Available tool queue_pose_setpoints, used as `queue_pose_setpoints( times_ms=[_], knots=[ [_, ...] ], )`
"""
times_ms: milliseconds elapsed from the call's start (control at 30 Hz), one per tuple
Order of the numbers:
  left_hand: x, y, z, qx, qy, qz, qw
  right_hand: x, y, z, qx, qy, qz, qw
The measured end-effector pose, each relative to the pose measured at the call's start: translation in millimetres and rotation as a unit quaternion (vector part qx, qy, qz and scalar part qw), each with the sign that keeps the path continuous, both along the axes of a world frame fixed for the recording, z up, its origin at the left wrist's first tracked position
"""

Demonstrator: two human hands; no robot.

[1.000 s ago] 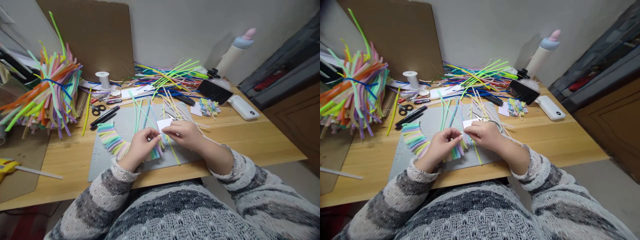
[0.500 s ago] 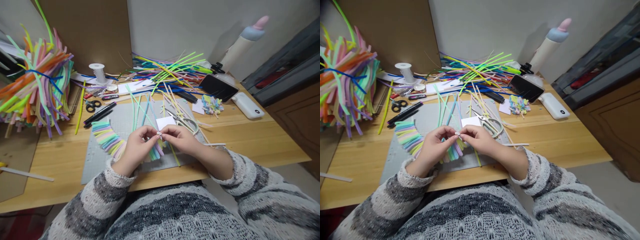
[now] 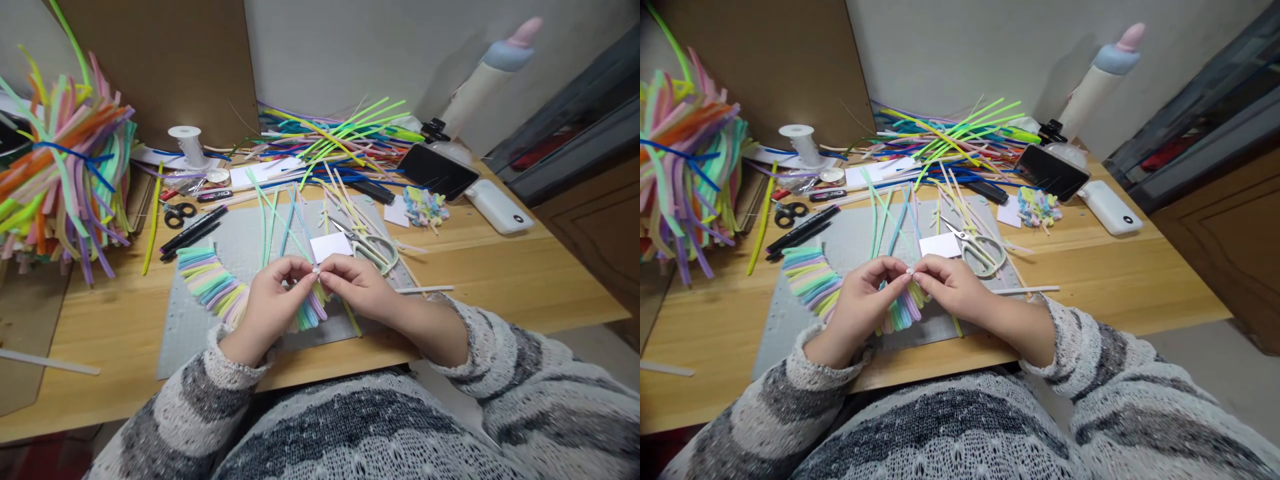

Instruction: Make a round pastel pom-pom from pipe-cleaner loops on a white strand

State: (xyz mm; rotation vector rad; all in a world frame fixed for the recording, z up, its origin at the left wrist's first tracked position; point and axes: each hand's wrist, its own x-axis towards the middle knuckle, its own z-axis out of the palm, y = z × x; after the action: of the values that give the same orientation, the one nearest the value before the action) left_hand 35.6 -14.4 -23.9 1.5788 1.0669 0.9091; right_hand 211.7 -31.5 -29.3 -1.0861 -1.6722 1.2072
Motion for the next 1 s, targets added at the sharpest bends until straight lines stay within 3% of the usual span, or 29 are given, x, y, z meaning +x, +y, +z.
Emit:
queue_pose_setpoints(
  times_ms=[267,433,767,1000],
  knots=[
    [1,1,0.8,0.011,0.014,-0.002,1.000,-3,-1,-0.4,-0.004,-0.013,-0.007,1.000],
    [0,1,-2.1,-0.029,-0.012,-0.004,1.000,-4,-2,-3.1,-0.029,0.009,-0.011,0.999],
    [1,3,0.6,-0.022,0.009,0.003,1.000,-4,2,-3.5,0.065,-0.033,-0.031,0.997],
    [1,3,-1.1,-0.028,-0.005,0.012,1.000,-10,-3,-7.1,-0.023,0.064,-0.070,0.995]
  ],
)
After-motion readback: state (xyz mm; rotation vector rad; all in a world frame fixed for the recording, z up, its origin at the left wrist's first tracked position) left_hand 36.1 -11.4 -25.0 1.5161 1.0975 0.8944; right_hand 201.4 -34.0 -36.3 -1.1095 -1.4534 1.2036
